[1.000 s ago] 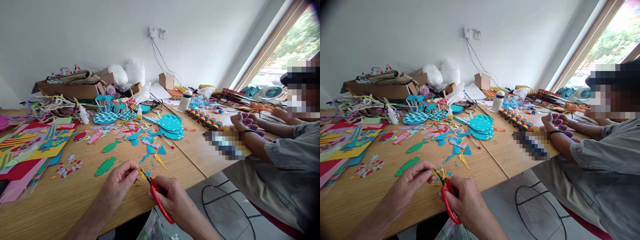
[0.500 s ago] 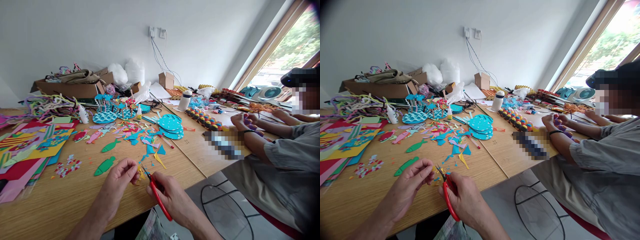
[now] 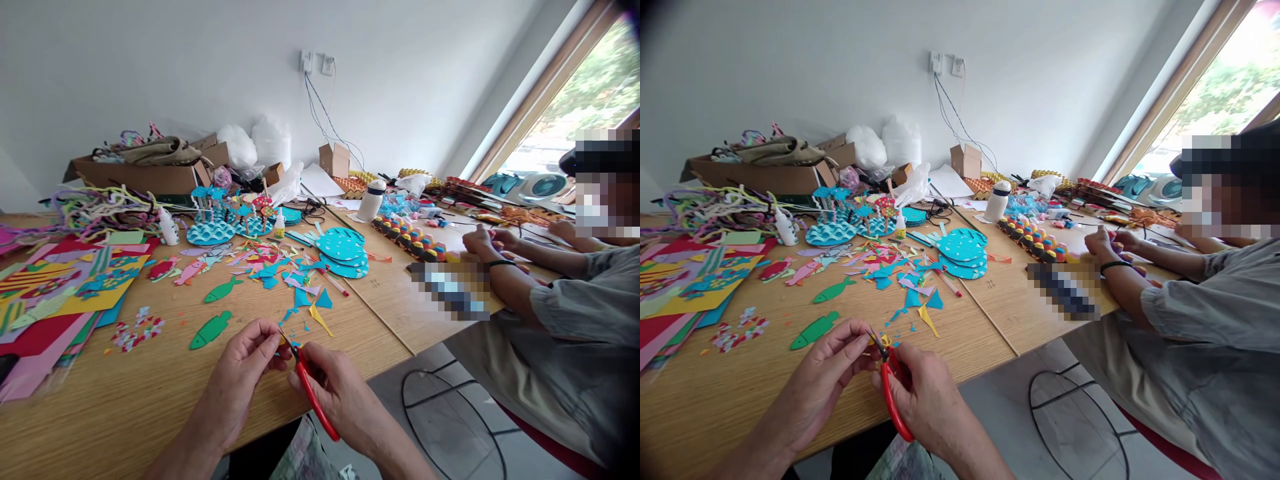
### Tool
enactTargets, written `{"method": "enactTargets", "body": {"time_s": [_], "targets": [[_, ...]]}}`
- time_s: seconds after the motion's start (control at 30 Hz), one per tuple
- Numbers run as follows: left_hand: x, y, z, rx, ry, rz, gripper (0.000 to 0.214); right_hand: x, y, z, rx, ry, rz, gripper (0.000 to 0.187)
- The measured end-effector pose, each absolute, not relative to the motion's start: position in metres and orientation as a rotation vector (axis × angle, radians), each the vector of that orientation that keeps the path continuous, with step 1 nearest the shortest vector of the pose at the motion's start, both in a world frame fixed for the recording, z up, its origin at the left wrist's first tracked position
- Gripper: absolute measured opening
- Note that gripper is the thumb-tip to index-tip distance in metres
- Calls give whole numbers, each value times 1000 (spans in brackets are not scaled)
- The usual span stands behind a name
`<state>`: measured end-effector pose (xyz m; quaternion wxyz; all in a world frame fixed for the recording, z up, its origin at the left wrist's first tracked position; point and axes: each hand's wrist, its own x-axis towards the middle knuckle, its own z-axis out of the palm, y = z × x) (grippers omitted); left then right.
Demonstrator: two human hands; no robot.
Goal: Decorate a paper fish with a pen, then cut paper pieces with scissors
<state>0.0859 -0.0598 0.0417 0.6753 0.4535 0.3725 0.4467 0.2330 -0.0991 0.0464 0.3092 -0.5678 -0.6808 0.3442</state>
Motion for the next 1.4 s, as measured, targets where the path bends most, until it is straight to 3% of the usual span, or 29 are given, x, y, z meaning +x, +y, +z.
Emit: {"method": "enactTargets", "body": {"time_s": [0.7, 1.1, 1.4], "targets": [[86, -57, 44, 1015, 904, 1029, 16, 237, -99, 41, -1550, -1788, 918, 28], [84, -48, 43, 1263, 1081, 989, 11, 235, -75, 51, -1508, -1608, 892, 11], [82, -45, 41, 1432, 995, 899, 13, 226, -61, 55, -1441, -1786, 678, 13]]}}
